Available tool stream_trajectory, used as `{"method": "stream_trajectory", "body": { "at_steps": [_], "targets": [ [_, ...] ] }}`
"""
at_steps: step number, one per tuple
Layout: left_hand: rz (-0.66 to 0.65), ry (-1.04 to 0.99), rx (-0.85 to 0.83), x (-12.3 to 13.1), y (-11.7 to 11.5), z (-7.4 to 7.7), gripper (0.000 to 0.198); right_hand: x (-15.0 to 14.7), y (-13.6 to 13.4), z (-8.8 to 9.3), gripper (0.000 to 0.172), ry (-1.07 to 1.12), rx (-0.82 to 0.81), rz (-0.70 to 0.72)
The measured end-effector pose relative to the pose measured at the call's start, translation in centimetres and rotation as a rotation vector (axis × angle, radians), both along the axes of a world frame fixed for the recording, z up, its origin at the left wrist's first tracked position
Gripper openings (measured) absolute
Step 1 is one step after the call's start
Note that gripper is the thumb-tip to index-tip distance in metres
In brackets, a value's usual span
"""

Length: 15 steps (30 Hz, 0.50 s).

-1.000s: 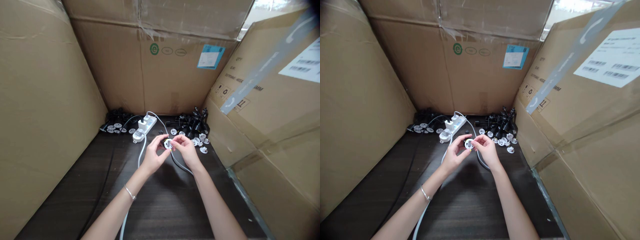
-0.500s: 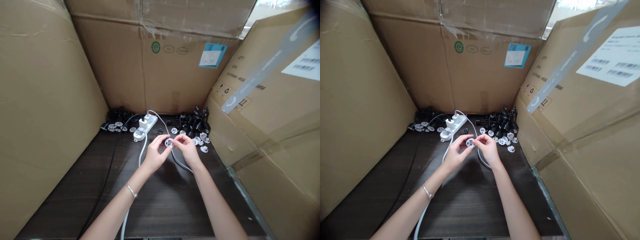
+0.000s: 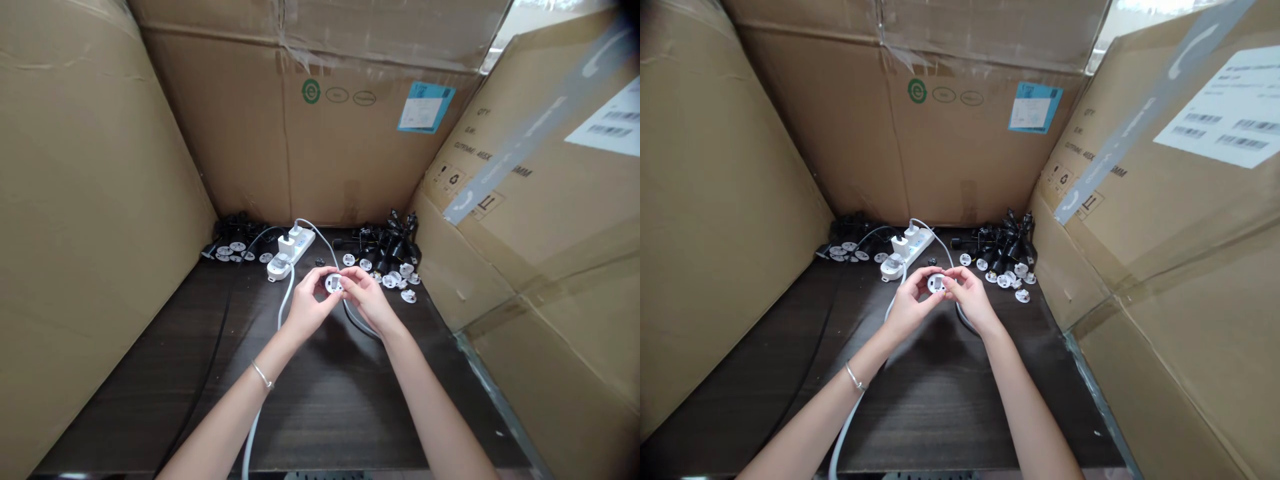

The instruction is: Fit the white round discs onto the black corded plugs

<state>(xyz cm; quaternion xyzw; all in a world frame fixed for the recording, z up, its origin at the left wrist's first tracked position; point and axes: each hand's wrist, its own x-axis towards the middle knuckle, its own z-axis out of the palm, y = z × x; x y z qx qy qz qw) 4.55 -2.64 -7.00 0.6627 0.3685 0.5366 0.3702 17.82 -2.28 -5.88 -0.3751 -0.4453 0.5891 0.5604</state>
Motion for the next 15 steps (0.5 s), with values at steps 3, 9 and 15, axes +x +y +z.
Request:
{"method": "stream_trajectory", "body": {
  "at_steps": [3,9,15],
  "targets": [
    [-0.004,0.009,-0.007,0.00,0.01,-0.02,0.034,0.17,0.01,-0.05,0.021,-0.014,0.003,0.006],
    [-0.016,0.009,-0.019,-0.07,-0.07,0.10,0.032,0.42,-0.22,0.11,0.018,-0.006,0.002,0.063],
    [-0.048,-0.013,-0.044,-0.04,-0.02,0.00,0.033,0.24,-0.33,0.29,0.018,0.039,-0.006,0.061]
  ]
}}
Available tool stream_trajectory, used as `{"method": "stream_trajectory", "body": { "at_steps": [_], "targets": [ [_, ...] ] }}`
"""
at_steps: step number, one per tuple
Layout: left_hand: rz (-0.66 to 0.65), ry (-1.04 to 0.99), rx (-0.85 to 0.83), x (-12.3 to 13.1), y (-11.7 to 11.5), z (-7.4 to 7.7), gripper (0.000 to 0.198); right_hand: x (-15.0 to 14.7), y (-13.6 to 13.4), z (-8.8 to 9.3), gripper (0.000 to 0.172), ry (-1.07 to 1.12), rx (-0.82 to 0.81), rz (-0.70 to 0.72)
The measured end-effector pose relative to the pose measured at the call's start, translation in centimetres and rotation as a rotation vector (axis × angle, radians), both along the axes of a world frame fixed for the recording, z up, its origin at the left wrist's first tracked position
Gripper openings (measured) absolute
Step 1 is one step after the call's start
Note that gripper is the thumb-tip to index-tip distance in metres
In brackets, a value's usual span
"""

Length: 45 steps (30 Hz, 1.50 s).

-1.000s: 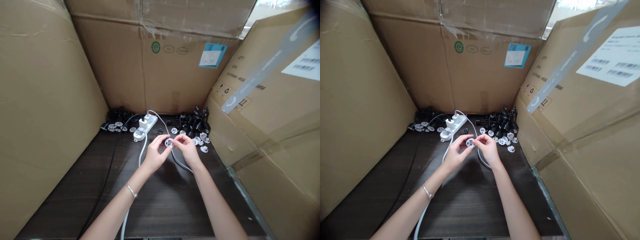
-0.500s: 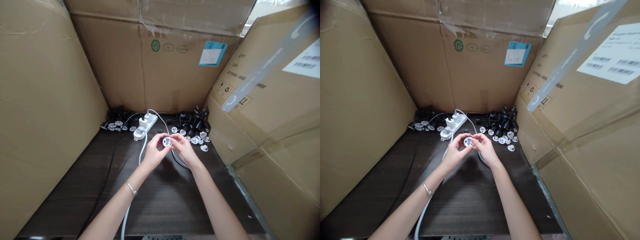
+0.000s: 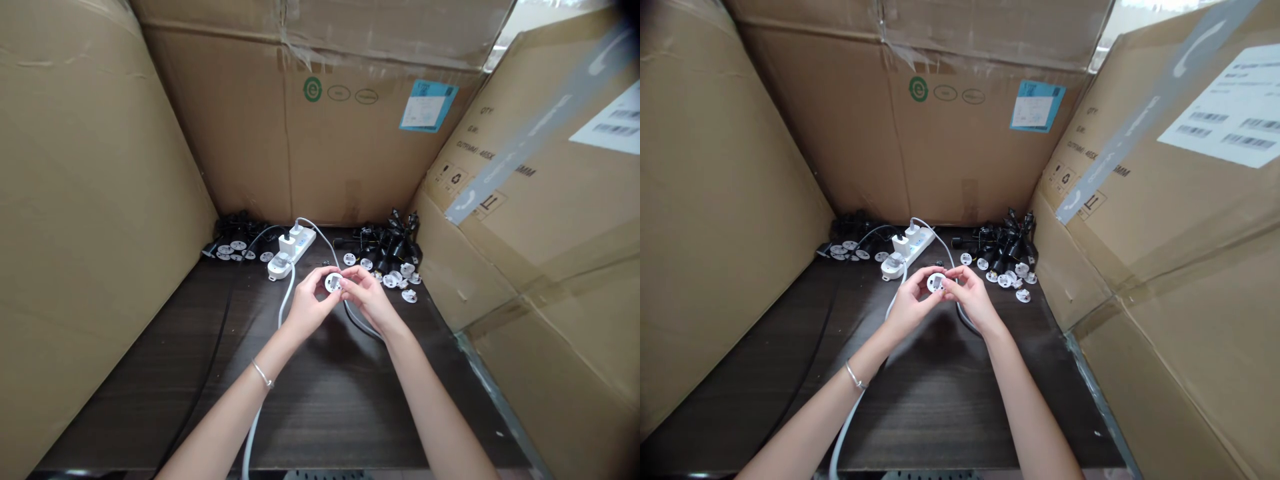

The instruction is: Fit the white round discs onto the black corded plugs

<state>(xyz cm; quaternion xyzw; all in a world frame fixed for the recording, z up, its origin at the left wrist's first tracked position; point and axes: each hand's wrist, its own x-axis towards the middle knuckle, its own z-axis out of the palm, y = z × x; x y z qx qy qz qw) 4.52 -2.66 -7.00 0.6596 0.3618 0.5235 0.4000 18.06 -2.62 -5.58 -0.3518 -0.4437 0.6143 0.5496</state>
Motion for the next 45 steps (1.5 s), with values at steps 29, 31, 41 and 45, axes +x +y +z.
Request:
{"method": "stream_trajectory", "body": {
  "at_steps": [29,31,41,45],
  "targets": [
    [0.029,0.019,0.043,-0.38,0.13,0.21,0.025,-0.26,0.34,-0.55,0.026,-0.058,-0.010,0.010],
    [0.025,0.025,0.046,-0.47,0.13,0.32,0.024,-0.30,0.34,-0.63,0.026,-0.094,-0.027,0.037],
    [-0.072,-0.062,-0.001,-0.47,-0.18,0.73,0.029,-0.44,0.06,-0.41,0.024,-0.245,0.072,0.035],
    [-0.064,-0.029,0.008,-0.32,-0.03,0.39,0.030,-0.71,0.25,-0.68,0.022,-0.238,0.147,-0.039]
  ]
}}
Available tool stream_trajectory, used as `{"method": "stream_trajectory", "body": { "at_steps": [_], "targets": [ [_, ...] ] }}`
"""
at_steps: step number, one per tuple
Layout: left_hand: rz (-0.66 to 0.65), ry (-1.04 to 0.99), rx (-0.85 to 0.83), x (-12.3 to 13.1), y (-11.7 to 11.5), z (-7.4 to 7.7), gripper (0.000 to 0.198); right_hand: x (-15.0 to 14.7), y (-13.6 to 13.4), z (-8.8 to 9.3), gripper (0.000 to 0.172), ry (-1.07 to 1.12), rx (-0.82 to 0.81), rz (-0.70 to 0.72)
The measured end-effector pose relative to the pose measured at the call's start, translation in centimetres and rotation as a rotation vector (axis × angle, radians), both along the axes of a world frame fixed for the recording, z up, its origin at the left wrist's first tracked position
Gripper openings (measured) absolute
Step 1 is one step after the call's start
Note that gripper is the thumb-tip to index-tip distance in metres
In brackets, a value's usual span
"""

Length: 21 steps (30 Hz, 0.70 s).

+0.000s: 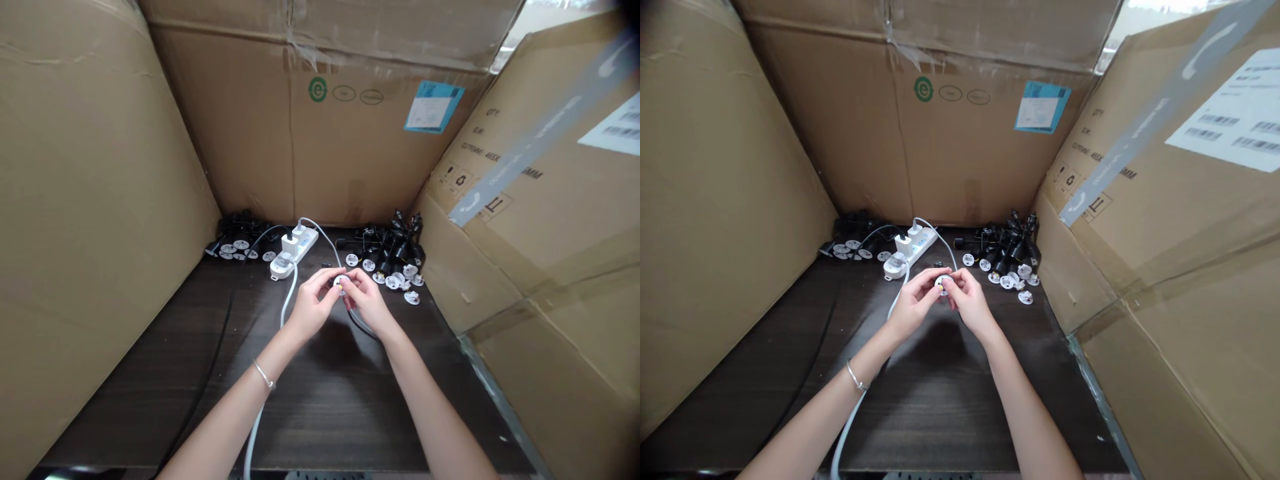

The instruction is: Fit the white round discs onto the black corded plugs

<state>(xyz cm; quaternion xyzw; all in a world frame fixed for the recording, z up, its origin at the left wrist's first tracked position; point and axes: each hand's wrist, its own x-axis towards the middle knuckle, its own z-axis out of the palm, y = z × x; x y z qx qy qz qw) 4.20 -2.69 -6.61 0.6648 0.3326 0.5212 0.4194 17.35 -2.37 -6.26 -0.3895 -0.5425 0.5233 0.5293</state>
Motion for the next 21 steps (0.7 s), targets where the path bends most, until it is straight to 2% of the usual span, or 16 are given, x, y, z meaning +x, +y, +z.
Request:
{"method": "stream_trajectory", "body": {
  "at_steps": [4,14,21],
  "targets": [
    [0.024,0.015,0.004,0.06,0.08,-0.14,0.030,-0.18,0.02,-0.06,0.025,0.005,0.005,-0.022],
    [0.119,0.017,0.037,-0.01,0.05,-0.30,0.027,-0.10,-0.31,-0.02,0.026,-0.072,-0.054,0.024],
    [0.077,0.029,0.028,-0.05,0.07,-0.29,0.027,-0.25,-0.35,-0.63,0.019,-0.050,0.016,-0.022]
  ]
}}
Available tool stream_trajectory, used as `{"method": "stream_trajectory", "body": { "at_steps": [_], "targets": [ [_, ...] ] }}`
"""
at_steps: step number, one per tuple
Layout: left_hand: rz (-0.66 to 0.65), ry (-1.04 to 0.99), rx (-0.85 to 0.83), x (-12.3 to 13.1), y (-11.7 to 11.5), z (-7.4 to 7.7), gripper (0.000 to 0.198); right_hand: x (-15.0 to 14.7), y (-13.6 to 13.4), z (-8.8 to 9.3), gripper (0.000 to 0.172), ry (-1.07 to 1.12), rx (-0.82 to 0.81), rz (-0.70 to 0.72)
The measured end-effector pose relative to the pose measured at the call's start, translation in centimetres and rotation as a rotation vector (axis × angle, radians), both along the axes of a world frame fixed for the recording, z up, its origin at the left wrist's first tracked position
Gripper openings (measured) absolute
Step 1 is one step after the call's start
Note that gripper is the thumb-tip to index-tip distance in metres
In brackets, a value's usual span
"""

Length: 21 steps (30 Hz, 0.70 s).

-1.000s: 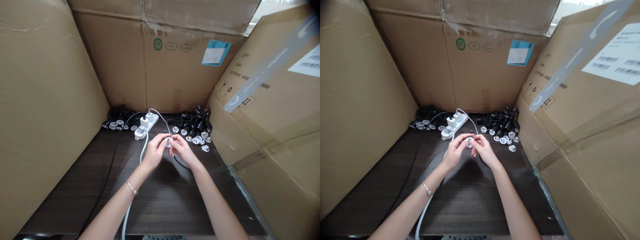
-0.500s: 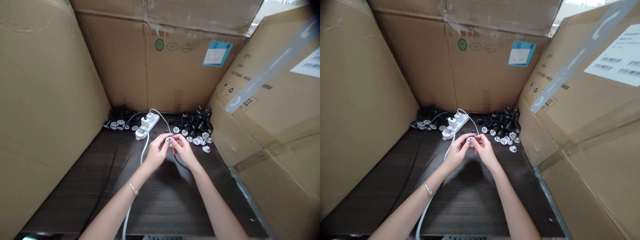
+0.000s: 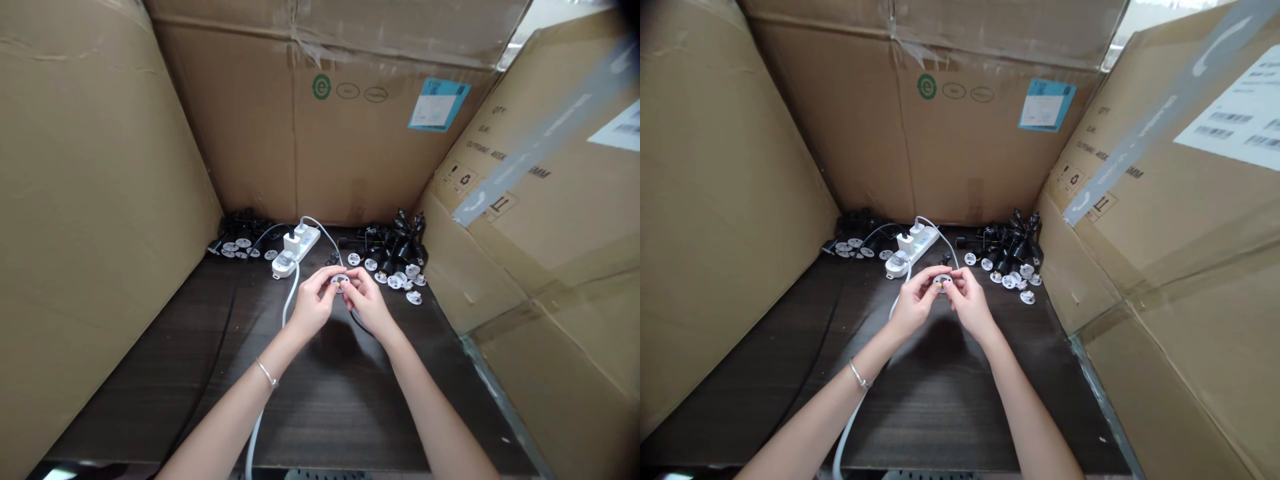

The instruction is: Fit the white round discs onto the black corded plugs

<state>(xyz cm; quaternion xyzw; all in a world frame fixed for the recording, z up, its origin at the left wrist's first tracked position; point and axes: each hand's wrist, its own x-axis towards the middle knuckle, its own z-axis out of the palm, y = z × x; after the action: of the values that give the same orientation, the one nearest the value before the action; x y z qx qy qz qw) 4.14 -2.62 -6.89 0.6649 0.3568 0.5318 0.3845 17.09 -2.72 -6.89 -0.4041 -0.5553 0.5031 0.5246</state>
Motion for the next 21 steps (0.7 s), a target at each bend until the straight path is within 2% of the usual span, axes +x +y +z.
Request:
{"method": "stream_trajectory", "body": {
  "at_steps": [6,11,21],
  "targets": [
    [-0.105,-0.066,-0.033,-0.25,0.37,0.11,0.034,-0.15,0.25,-0.25,0.022,0.026,0.018,-0.045],
    [-0.086,-0.085,-0.094,-0.19,0.43,-0.33,0.034,0.06,0.34,-0.14,0.025,-0.009,0.001,-0.048],
    [-0.066,-0.041,-0.062,-0.25,0.68,-0.37,0.031,0.41,0.19,-0.36,0.025,-0.238,0.108,-0.115]
  ]
}}
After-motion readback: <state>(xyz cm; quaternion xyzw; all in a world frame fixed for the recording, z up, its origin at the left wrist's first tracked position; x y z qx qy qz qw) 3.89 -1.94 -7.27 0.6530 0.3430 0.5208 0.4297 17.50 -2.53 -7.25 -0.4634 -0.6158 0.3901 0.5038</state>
